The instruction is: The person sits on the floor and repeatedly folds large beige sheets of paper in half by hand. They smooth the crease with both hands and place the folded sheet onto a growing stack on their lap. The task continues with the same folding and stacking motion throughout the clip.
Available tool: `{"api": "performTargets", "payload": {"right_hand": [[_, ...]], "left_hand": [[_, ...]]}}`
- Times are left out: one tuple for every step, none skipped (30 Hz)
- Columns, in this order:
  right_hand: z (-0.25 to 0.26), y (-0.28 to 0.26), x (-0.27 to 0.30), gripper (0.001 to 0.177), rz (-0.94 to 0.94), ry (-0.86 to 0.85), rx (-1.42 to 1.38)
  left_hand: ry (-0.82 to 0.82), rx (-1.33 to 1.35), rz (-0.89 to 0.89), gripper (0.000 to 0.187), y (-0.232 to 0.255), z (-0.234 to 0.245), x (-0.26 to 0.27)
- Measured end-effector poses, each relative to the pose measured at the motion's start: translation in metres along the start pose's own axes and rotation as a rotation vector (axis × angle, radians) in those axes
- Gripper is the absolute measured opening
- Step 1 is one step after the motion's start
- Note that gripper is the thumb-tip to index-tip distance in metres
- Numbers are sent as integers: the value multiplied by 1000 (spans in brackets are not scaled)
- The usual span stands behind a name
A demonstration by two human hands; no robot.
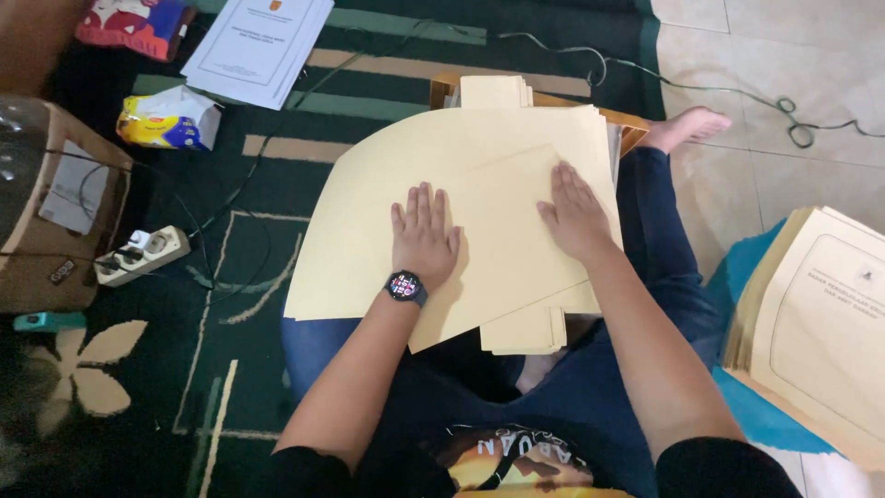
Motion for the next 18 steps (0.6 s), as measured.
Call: {"api": "performTargets", "payload": {"right_hand": [[-1,1,24,73,-10,-4,1],[-1,5,48,73,-43,-30,3],[0,8,71,72,-76,-56,5],[-5,13,84,72,-85,-59,9],[-9,17,97,72,-87,-62,2],[-12,20,106,72,-86,-57,-9],[-12,22,105,72,-90,-53,-8],[-13,22,104,74,-98,-70,1],[-15,22,102,76,-106,-87,11],[-15,16,95,76,-107,-86,8],[-16,11,89,80,-133,-95,0],[-16,5,81,83,-160,-104,-8],[-15,-6,66,83,-163,-102,-12],[-14,-16,53,83,-128,-100,-31],[-13,-26,39,83,-93,-98,-51],[-13,-33,20,83,-87,-96,-50],[-11,-42,2,82,-52,-76,-38],[-9,-52,-20,82,-15,-51,-32]], "left_hand": [[-4,3,-9,70,-2,-2,0],[-16,-22,-16,73,-3,-5,-2],[-27,-46,-24,76,-3,-7,-3],[-30,-41,-32,76,1,-9,9],[-106,-92,-122,97,7,-12,21],[-176,-149,-209,119,10,-13,31],[-172,-151,-214,119,22,0,50],[-272,-176,-234,126,33,12,69],[-372,-202,-253,137,43,24,88],[-373,-205,-254,137,44,21,91],[-364,-222,-246,129,46,18,94],[-355,-240,-239,124,46,15,96],[-355,-244,-241,124,46,15,93],[-371,-225,-230,119,47,14,91],[-386,-206,-218,115,48,13,90],[-384,-205,-212,115,50,17,89],[-424,-189,-208,112,52,21,88],[-462,-181,-201,110,51,26,86]]}}
Point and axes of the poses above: each hand's wrist, its own x-axis away from the middle knuckle, its own z-axis out of the back of the hand, y = z × x, the point moved 2 cm from there along -x, towards the middle knuckle, and after that the axes turned 9 degrees about -z, right-handed, at the moved point
